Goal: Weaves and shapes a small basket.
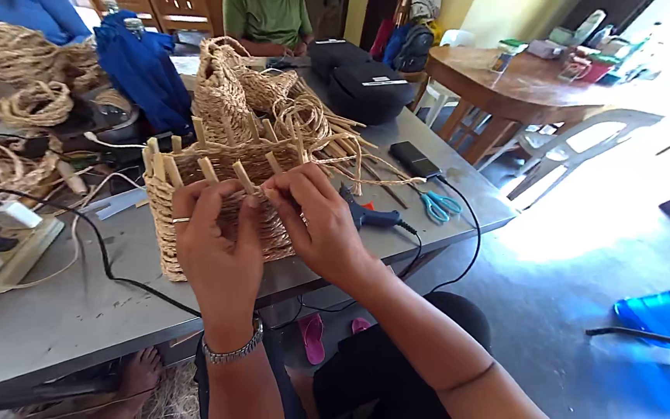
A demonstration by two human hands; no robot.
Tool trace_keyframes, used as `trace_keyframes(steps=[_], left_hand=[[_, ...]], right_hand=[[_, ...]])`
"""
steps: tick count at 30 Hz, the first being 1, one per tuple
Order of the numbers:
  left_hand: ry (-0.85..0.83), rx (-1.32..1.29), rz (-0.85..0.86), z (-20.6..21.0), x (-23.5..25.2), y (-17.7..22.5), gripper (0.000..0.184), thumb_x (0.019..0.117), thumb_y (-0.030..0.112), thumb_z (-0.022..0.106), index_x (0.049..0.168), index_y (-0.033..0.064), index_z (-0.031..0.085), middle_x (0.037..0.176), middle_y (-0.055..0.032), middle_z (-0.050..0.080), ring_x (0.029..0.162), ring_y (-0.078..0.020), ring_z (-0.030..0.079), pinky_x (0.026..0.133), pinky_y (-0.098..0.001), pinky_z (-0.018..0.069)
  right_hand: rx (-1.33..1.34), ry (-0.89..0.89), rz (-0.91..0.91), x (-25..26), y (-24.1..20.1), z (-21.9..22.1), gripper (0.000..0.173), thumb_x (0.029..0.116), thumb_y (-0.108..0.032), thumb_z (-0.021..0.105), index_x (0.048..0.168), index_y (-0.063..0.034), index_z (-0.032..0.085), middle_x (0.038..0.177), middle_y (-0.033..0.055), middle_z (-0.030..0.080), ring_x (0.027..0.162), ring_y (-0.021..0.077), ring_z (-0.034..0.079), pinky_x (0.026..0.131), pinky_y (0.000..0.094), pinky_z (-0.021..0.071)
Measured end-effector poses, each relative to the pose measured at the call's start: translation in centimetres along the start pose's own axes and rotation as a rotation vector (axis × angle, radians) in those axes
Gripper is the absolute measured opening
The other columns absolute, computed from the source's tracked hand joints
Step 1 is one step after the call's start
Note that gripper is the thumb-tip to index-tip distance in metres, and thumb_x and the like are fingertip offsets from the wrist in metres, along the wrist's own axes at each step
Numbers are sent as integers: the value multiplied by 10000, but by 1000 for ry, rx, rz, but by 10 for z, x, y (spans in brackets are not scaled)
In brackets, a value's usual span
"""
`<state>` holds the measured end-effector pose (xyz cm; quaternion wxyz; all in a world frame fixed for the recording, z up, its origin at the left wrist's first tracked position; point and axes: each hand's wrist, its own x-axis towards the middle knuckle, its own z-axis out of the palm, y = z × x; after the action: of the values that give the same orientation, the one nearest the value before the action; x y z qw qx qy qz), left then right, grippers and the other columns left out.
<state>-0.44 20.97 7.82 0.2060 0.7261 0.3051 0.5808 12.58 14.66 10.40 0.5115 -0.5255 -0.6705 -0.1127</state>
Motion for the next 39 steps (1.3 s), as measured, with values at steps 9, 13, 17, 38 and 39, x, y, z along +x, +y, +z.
trace_keyframes(steps=[9, 13, 17, 38, 39], left_hand=[[14, 68, -40, -2, 1, 5, 243, 1018, 289, 613, 1166, 112, 686, 1230, -77, 570, 764, -91, 550, 606, -249, 457], [37, 55, -55, 1, 1, 6, 214, 1009, 264, 631, 1159, 127, 694, 1211, -51, 572, 725, -73, 525, 581, -232, 433], [38, 99, -68, -1, -1, 8, 210, 1010, 277, 631, 1159, 145, 697, 1210, -37, 575, 707, -67, 535, 571, -233, 451], [85, 139, -93, -5, 2, 4, 199, 1013, 232, 619, 1164, 129, 695, 1232, -56, 596, 675, -102, 563, 542, -283, 482], [84, 141, -95, -4, 1, 4, 200, 1015, 232, 615, 1167, 128, 693, 1235, -57, 594, 683, -104, 568, 548, -285, 490]], right_hand=[[-630, -328, 749, -56, 114, -179, 311, 1038, -188, 580, 1211, 53, 672, 1199, 318, 642, 1146, 508, 609, 982, 712, 455], [-722, -509, 913, -75, 135, -183, 325, 1047, -125, 532, 1264, 85, 652, 1326, 367, 563, 1267, 538, 528, 1062, 689, 395], [-729, -485, 867, -74, 129, -184, 287, 1000, -92, 618, 1219, 82, 682, 1322, 384, 551, 1241, 544, 535, 1038, 688, 410], [-652, -528, 1058, -77, 77, -261, 389, 929, -89, 720, 1272, 78, 644, 1124, 334, 671, 1026, 489, 645, 914, 697, 456], [-606, -452, 1050, -78, 60, -265, 423, 925, -74, 702, 1309, 76, 608, 1157, 327, 658, 1014, 452, 652, 903, 655, 481]])
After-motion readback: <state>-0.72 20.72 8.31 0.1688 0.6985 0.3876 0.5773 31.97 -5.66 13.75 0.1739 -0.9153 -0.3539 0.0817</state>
